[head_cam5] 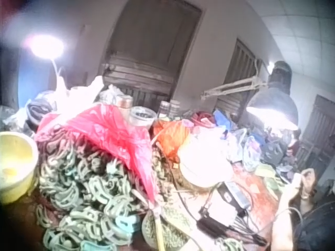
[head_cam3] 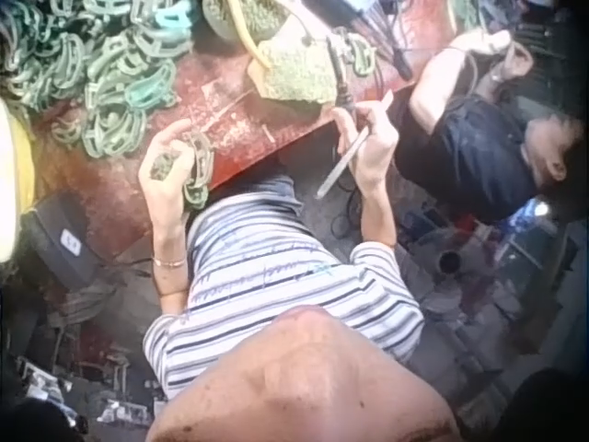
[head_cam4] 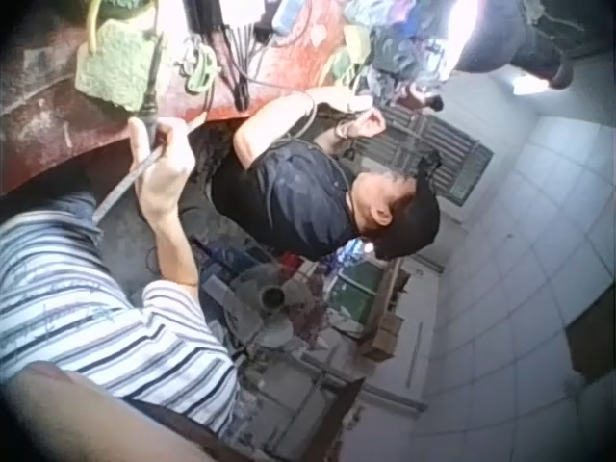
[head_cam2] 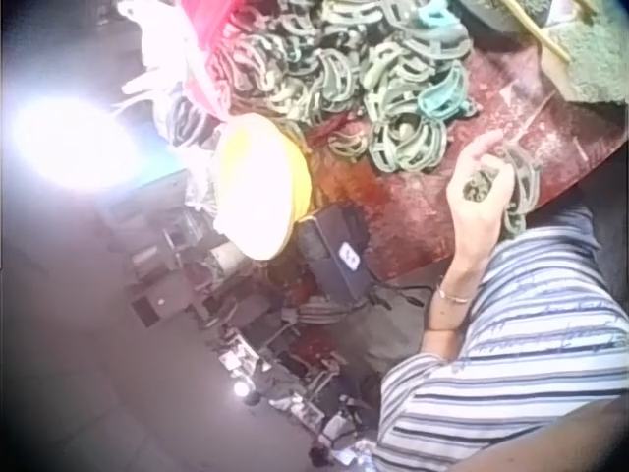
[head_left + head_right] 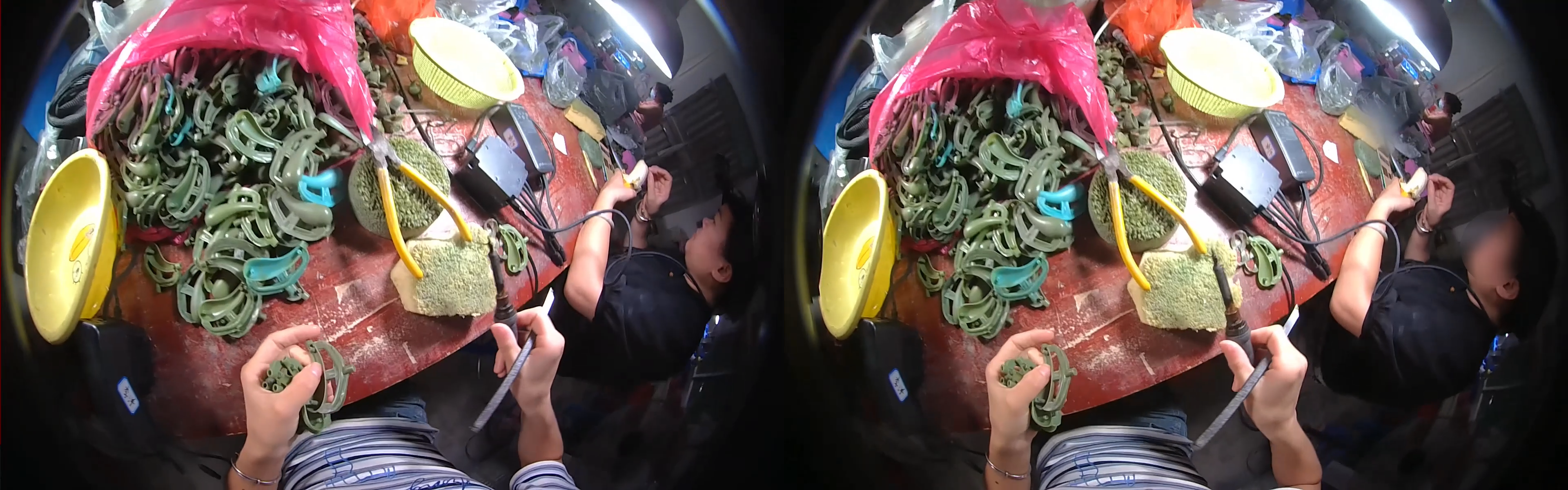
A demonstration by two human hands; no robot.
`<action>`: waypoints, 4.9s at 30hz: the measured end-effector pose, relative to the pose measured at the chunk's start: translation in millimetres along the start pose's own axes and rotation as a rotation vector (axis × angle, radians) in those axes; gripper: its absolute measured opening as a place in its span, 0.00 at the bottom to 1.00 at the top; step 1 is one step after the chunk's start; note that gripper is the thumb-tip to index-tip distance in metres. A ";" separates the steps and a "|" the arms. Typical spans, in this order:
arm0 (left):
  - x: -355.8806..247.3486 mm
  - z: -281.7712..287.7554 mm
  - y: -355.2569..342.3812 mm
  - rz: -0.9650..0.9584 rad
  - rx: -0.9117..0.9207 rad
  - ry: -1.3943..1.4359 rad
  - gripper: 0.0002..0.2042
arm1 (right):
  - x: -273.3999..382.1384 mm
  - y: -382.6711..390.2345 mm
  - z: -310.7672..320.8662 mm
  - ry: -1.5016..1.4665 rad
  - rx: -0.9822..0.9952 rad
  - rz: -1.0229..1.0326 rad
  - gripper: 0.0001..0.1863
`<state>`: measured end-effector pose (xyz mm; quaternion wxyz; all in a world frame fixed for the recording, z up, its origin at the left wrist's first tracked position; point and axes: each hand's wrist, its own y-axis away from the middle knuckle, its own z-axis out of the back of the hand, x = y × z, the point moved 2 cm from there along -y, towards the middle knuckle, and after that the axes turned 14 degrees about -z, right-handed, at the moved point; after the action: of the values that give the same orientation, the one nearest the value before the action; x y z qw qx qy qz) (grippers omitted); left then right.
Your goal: The recorder uses a soldering iron to melt or weld plastic hair clip components and places them in a plastic bag.
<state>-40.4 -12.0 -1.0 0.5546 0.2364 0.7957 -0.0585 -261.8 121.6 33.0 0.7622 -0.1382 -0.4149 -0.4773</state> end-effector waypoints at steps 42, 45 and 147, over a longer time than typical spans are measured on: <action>4.2 6.7 -8.7 -0.122 0.265 -0.389 0.24 | -8.9 16.1 -57.6 0.474 0.422 0.709 0.25; 5.0 6.7 -9.5 -0.119 0.255 -0.384 0.24 | -9.2 15.2 -58.2 0.482 0.420 0.712 0.25; -45.3 53.7 -34.3 -0.991 -0.033 -1.518 0.11 | 6.8 43.3 -68.7 -0.501 1.264 -0.245 0.12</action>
<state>2.8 -75.4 14.2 0.8447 -0.2434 0.2274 -0.4190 -189.5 97.6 3.8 0.5180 0.2745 -0.7899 -0.1801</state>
